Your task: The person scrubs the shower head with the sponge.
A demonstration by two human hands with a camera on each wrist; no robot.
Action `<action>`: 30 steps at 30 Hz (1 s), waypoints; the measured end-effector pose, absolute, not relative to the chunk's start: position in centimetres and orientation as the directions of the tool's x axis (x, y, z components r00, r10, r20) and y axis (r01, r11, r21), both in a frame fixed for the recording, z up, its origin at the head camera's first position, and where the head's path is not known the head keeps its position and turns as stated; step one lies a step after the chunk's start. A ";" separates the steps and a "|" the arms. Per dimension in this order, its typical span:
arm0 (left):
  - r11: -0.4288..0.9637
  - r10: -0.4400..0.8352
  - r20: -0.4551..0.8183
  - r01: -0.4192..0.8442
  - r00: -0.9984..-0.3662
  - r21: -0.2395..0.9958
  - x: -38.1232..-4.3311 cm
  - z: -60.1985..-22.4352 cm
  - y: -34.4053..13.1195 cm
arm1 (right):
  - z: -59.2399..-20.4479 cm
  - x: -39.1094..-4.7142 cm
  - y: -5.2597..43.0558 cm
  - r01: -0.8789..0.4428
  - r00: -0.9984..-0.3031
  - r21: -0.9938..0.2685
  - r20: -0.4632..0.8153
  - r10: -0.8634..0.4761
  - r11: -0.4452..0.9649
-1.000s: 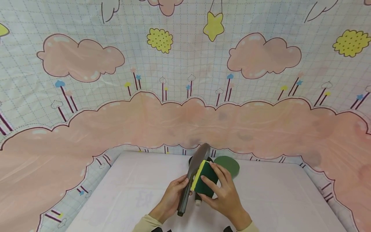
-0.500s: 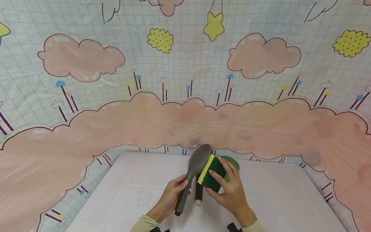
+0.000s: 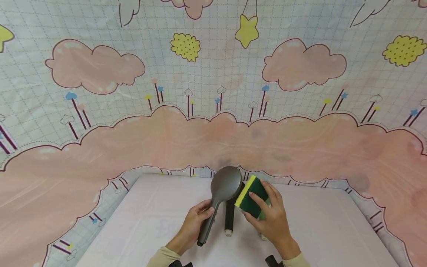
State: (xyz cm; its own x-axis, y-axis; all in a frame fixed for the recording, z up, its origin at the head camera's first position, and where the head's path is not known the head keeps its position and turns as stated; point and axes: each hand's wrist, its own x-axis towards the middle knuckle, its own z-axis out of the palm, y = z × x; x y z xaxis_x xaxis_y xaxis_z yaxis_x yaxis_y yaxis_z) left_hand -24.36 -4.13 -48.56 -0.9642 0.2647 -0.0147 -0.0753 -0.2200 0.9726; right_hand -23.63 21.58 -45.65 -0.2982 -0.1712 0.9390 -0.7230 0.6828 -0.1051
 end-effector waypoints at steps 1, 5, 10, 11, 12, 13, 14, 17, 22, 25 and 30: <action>-0.217 0.249 -0.019 -0.075 -0.968 0.973 -24.5 -48.6 -4.2 | -45.7 -23.6 21.7 -0.720 -0.306 -0.109 0.937 -0.172 0.686; -0.191 0.179 -0.020 -0.055 -0.984 0.980 -24.9 -48.8 -4.3 | -46.0 -23.3 22.2 -0.703 -0.338 -0.130 0.926 -0.168 0.699; -0.148 0.094 -0.002 -0.016 -0.996 0.989 -25.4 -49.2 -4.5 | -46.4 -23.1 23.0 -0.680 -0.369 -0.151 0.916 -0.157 0.717; -0.141 0.080 0.004 -0.008 -0.997 0.990 -25.6 -49.3 -4.5 | -46.4 -23.1 23.2 -0.675 -0.372 -0.152 0.915 -0.155 0.722; -0.141 0.067 0.008 -0.002 -0.998 0.990 -25.7 -49.4 -4.5 | -46.5 -23.0 23.3 -0.672 -0.374 -0.153 0.915 -0.154 0.725; -0.140 0.054 0.009 0.002 -0.999 0.990 -25.8 -49.4 -4.5 | -46.5 -23.0 23.5 -0.669 -0.375 -0.153 0.914 -0.153 0.727; -0.139 0.042 0.011 0.005 -0.999 0.990 -25.9 -49.5 -4.4 | -46.5 -23.0 23.6 -0.668 -0.375 -0.154 0.914 -0.151 0.728; -0.127 0.016 0.013 0.011 -1.000 0.992 -26.2 -49.8 -4.4 | -46.6 -22.9 24.0 -0.661 -0.382 -0.159 0.913 -0.147 0.733; -0.100 -0.018 0.012 0.014 -1.000 0.995 -26.8 -50.2 -4.5 | -46.7 -22.7 24.7 -0.649 -0.409 -0.176 0.901 -0.143 0.741; -0.089 -0.029 0.005 0.008 -1.000 0.996 -27.2 -50.7 -4.6 | -46.8 -22.5 25.0 -0.638 -0.422 -0.182 0.895 -0.142 0.748; -0.088 -0.039 -0.024 -0.020 -0.999 0.996 -27.8 -51.4 -4.7 | -47.1 -22.4 25.6 -0.610 -0.439 -0.189 0.889 -0.130 0.770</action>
